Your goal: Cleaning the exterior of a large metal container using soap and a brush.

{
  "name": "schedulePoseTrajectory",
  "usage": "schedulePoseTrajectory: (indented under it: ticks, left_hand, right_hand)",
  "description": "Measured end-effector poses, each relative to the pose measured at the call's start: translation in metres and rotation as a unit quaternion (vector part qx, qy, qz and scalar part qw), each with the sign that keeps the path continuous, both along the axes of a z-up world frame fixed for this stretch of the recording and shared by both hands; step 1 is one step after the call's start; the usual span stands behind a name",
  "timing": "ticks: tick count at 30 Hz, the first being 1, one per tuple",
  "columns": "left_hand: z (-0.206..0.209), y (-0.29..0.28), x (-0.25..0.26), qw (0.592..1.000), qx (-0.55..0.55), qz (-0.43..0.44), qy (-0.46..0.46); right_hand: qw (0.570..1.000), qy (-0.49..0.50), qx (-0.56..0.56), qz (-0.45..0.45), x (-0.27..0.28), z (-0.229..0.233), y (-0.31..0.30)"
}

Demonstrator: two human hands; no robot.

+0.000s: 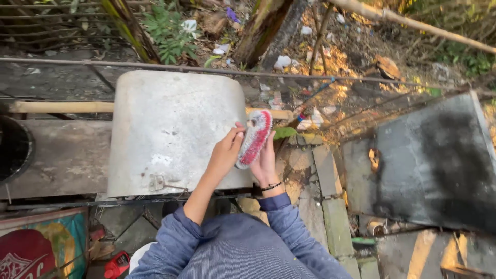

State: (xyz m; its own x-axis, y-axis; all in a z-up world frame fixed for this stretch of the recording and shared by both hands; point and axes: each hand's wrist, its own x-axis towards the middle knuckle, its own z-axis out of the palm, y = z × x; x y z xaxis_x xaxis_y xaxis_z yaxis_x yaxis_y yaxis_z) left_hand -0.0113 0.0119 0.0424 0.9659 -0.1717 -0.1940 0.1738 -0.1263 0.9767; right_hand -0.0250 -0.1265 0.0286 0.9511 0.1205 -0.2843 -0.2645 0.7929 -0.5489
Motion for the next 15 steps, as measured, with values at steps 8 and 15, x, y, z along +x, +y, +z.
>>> schedulePoseTrajectory:
  ticks: [8,15]
  left_hand:
    - [-0.008,0.152,0.030,0.880,0.373,0.155,-0.250]
    - [-0.088,0.227,0.081,0.812,0.484,0.145,-0.292]
  right_hand:
    - [0.997,-0.041,0.024,0.058,0.060,-0.033,0.054]
    - [0.602,-0.280,-0.745,0.062,0.118,-0.008,0.148]
